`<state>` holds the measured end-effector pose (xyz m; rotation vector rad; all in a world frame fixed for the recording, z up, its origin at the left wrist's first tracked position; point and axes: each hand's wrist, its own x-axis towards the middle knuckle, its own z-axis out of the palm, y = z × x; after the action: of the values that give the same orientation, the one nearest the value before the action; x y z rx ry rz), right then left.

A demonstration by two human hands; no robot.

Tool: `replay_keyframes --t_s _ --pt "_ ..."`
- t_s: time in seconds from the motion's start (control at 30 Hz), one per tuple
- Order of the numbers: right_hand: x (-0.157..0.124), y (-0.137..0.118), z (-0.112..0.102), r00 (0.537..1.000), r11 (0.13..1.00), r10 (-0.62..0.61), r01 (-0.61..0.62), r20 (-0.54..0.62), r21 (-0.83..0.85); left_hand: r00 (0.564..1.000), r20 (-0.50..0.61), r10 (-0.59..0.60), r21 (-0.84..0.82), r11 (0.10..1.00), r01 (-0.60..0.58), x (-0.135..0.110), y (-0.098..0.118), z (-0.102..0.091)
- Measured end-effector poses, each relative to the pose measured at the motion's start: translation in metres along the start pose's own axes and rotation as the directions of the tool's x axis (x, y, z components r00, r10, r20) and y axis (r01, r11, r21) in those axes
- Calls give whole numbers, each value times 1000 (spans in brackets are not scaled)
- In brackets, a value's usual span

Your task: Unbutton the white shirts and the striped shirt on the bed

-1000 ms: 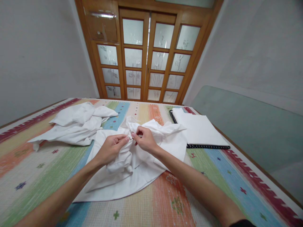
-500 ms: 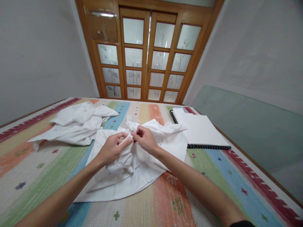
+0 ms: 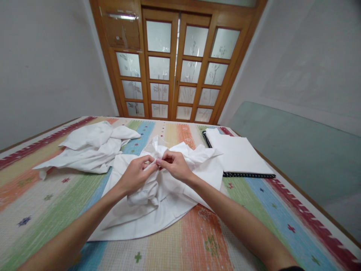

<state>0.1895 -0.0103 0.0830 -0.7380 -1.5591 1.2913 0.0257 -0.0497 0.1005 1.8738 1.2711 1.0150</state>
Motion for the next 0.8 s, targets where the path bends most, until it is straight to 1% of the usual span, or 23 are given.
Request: replay_keyframes --t_s 0.13,0.3,0.4,0.5,0.6,0.7,0.73,0.8 --pt "0 4 -1 998 989 70 -68 -6 131 998 68 -15 -86 996 21 -1 -2 0" --pt "0 7 -3 977 941 211 -213 33 263 990 131 -47 -182 981 70 -1 0 1" --pt "0 7 -2 974 931 227 -223 19 290 986 157 -54 -232 969 90 -1 2 2" --pt "0 10 1 981 950 194 -181 -30 253 984 168 -58 -275 956 104 0 2 3" --pt "1 14 1 990 982 131 -121 -58 146 979 190 -73 -308 943 130 1 1 3" --pt "1 16 -3 999 999 42 -42 -12 -7 968 238 -79 -353 921 162 0 -2 1" --pt "2 15 -5 1000 998 -9 10 17 -69 963 259 -79 -366 914 174 0 -4 1" --pt "2 12 -9 985 964 -148 163 86 -210 949 304 -80 -382 903 198 -1 -7 -1"
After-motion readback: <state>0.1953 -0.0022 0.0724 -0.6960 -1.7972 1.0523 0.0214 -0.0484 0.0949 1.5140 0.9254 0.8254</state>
